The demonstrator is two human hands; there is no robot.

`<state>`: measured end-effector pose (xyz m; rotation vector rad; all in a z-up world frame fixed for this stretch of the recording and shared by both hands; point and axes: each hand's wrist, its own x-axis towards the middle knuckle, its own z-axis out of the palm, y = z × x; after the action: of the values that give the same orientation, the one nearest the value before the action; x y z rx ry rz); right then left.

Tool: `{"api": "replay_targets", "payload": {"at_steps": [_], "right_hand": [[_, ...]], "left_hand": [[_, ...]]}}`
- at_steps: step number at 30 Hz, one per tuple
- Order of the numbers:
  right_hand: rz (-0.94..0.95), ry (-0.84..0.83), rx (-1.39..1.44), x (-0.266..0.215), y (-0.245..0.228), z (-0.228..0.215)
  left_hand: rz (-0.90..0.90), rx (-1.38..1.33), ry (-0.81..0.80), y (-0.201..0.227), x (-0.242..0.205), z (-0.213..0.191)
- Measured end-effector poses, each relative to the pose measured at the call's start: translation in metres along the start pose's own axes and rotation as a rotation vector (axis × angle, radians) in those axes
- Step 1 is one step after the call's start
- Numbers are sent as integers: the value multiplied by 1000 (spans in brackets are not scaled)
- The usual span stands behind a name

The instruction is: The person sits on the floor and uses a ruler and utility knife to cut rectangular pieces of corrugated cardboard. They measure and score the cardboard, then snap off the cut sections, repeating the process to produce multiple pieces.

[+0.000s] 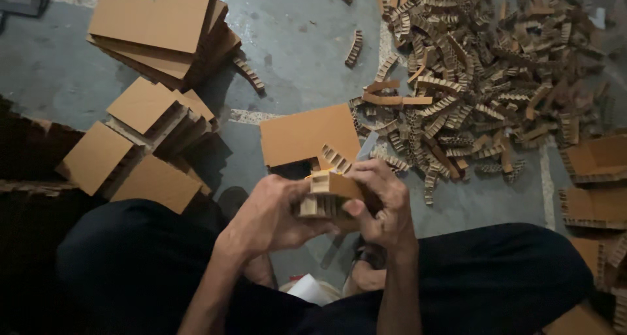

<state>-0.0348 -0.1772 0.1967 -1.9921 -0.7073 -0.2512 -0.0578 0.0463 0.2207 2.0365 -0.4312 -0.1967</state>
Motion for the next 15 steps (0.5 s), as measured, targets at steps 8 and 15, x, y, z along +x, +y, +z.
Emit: {"api": "replay_targets", "payload": {"at_steps": [8, 15], "right_hand": [[-97, 9, -82, 7, 16, 12], [-142, 57, -164, 11, 20, 16]], "left_hand": [[8, 113, -1, 4, -3, 17], [1, 14, 35, 7, -4, 22]]}}
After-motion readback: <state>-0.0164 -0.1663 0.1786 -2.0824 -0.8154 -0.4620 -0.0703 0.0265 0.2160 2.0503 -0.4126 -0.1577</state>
